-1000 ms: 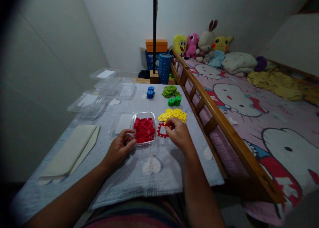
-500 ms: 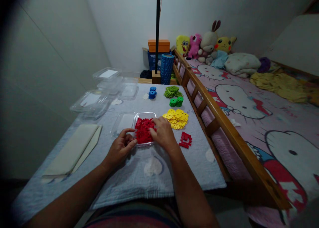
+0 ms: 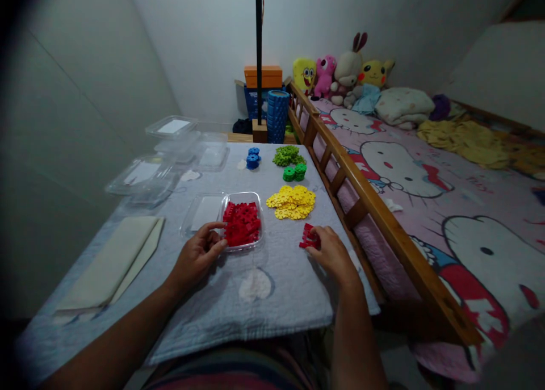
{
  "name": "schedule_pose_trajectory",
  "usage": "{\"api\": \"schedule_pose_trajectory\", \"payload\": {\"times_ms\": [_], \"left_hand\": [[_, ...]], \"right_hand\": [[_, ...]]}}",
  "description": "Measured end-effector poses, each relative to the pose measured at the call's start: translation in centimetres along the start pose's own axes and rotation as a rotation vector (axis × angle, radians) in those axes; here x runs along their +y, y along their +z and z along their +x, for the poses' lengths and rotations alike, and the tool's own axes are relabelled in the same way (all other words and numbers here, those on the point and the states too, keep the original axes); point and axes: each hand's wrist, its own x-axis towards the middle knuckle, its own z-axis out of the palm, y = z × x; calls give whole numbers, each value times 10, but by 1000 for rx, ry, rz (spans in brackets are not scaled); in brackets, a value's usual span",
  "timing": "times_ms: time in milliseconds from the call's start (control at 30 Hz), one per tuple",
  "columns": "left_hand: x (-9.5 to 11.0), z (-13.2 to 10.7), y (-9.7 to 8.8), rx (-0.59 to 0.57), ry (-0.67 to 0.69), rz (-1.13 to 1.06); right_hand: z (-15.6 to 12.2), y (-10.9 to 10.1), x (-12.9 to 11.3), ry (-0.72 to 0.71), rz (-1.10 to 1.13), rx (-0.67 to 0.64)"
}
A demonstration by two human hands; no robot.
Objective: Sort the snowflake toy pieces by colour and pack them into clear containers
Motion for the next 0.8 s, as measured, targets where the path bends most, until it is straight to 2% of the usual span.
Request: {"api": "schedule_pose_trajectory", "payload": {"times_ms": [133, 267, 433, 533, 667, 800], "left_hand": [[-1, 0, -1, -4, 6, 29], [-2, -1, -1, -3, -1, 31], [-1, -1, -2, -1, 9, 28], [-2, -1, -2, -9, 9, 31], [-3, -1, -1, -13, 12, 27], [-1, 0, -1, -9, 13, 25]], "right_hand": [[-4, 8, -2, -6, 12, 52], [2, 11, -2, 9, -37, 166], [10, 14, 0, 4, -82, 171], [12, 7, -3, 8, -56, 195], [20, -6, -30, -66, 89, 196], [32, -1, -83, -256, 199, 122]]}}
